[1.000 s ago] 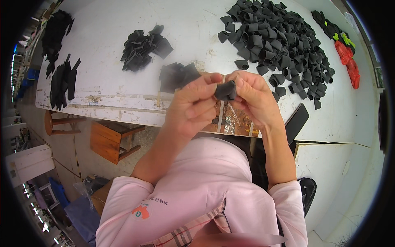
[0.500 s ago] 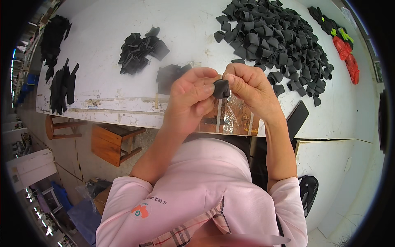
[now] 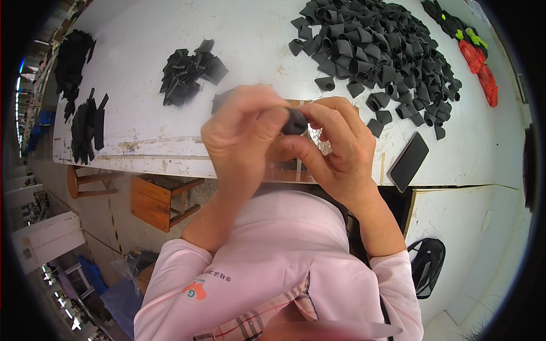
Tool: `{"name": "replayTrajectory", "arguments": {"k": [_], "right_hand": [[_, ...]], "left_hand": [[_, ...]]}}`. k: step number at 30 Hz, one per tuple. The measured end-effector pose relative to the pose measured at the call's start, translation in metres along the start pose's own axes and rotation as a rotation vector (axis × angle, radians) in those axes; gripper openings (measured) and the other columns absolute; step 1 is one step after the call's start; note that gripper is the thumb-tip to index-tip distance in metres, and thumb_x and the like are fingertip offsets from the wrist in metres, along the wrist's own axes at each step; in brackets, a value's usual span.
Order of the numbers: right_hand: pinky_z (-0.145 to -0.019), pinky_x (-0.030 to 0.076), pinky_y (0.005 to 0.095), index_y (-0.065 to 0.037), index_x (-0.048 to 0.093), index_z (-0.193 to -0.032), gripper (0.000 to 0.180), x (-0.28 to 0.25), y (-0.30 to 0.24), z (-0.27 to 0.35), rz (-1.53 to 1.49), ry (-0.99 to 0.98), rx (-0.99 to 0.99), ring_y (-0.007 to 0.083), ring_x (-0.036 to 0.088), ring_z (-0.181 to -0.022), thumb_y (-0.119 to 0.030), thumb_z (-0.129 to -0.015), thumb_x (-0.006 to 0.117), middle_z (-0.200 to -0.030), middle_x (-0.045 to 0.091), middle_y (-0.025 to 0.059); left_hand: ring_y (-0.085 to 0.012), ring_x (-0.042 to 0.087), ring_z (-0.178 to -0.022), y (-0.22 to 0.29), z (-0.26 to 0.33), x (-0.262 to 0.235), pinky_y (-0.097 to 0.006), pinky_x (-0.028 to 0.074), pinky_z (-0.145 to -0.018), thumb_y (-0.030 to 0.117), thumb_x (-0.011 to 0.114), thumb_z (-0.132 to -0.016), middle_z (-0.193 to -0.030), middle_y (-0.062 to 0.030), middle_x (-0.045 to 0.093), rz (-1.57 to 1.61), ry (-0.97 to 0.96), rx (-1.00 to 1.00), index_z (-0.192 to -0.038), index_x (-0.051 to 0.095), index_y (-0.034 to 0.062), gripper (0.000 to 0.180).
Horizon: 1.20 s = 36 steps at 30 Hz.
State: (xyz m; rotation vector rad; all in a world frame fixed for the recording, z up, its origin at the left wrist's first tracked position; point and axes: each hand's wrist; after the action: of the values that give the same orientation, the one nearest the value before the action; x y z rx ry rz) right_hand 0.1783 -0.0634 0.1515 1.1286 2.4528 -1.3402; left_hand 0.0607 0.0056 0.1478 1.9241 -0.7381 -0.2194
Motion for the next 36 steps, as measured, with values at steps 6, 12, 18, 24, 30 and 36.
{"name": "replayTrajectory", "arguments": {"k": [6,12,18,24,30,36], "right_hand": [[-0.046,0.041,0.0272,-0.003,0.056,-0.082,0.023,-0.004,-0.003,-0.007,0.218,0.042,-0.148,0.0197,0.052,-0.06,-0.006,-0.063,0.068,-0.071,0.051,0.0061],[-0.047,0.041,0.0274,-0.002,0.057,-0.084,0.022,-0.011,0.003,-0.002,0.116,0.051,-0.142,0.0205,0.052,-0.059,-0.008,-0.065,0.068,-0.073,0.054,0.0065],[-0.048,0.042,0.0284,-0.002,0.059,-0.085,0.026,-0.014,-0.01,-0.008,0.001,-0.015,-0.011,0.0192,0.053,-0.059,-0.014,-0.065,0.07,-0.076,0.056,0.0074],[-0.049,0.043,0.029,-0.003,0.059,-0.086,0.024,-0.007,0.008,-0.006,-0.046,-0.047,-0.014,0.0205,0.054,-0.06,-0.009,-0.065,0.069,-0.075,0.056,0.0082],[-0.049,0.043,0.0304,-0.002,0.059,-0.085,0.021,-0.011,0.007,-0.015,0.038,-0.135,-0.095,0.0214,0.054,-0.06,-0.005,-0.066,0.066,-0.073,0.056,0.008],[-0.048,0.042,0.0297,-0.002,0.06,-0.083,0.018,-0.015,-0.003,-0.014,-0.036,-0.143,0.08,0.0207,0.054,-0.06,-0.002,-0.065,0.065,-0.071,0.057,0.0074]], "left_hand": [[-0.0138,0.048,-0.082,0.003,0.003,0.0,-0.028,0.038,-0.081,0.009,0.048,-0.087,-0.088,-0.0083,0.053,0.523,0.298,-0.262,-0.091,0.052,-0.0014,0.012],[-0.0129,0.049,-0.082,0.007,0.006,0.003,-0.027,0.038,-0.081,0.007,0.05,-0.086,-0.091,-0.008,0.053,0.401,0.206,-0.175,-0.091,0.052,-0.0011,0.01],[-0.0082,0.051,-0.075,0.009,0.003,0.009,-0.019,0.041,-0.07,-0.002,0.057,-0.08,-0.079,-0.0036,0.054,0.146,0.177,-0.092,-0.091,0.053,-0.0016,0.012],[-0.0128,0.05,-0.079,0.007,0.007,-0.002,-0.026,0.038,-0.079,0.001,0.052,-0.082,-0.086,-0.0086,0.055,0.164,0.12,-0.149,-0.085,0.053,-0.0032,0.005],[-0.0142,0.05,-0.082,-0.003,0.009,-0.018,-0.028,0.039,-0.08,0.004,0.052,-0.083,-0.089,-0.0101,0.055,0.326,0.214,-0.208,-0.086,0.053,-0.0033,0.008],[-0.0104,0.046,-0.075,0.004,0.003,-0.009,-0.022,0.037,-0.07,0.001,0.057,-0.079,-0.083,-0.0063,0.053,0.023,0.14,0.007,-0.084,0.053,-0.0021,0.007]]}}
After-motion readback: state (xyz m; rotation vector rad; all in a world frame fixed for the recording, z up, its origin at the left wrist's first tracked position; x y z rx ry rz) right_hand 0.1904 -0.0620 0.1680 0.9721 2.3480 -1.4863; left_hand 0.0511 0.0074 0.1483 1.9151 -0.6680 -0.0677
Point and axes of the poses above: each hand's wrist, its own z-axis away from the middle knuckle, its own x-axis out of the palm, y = z × x
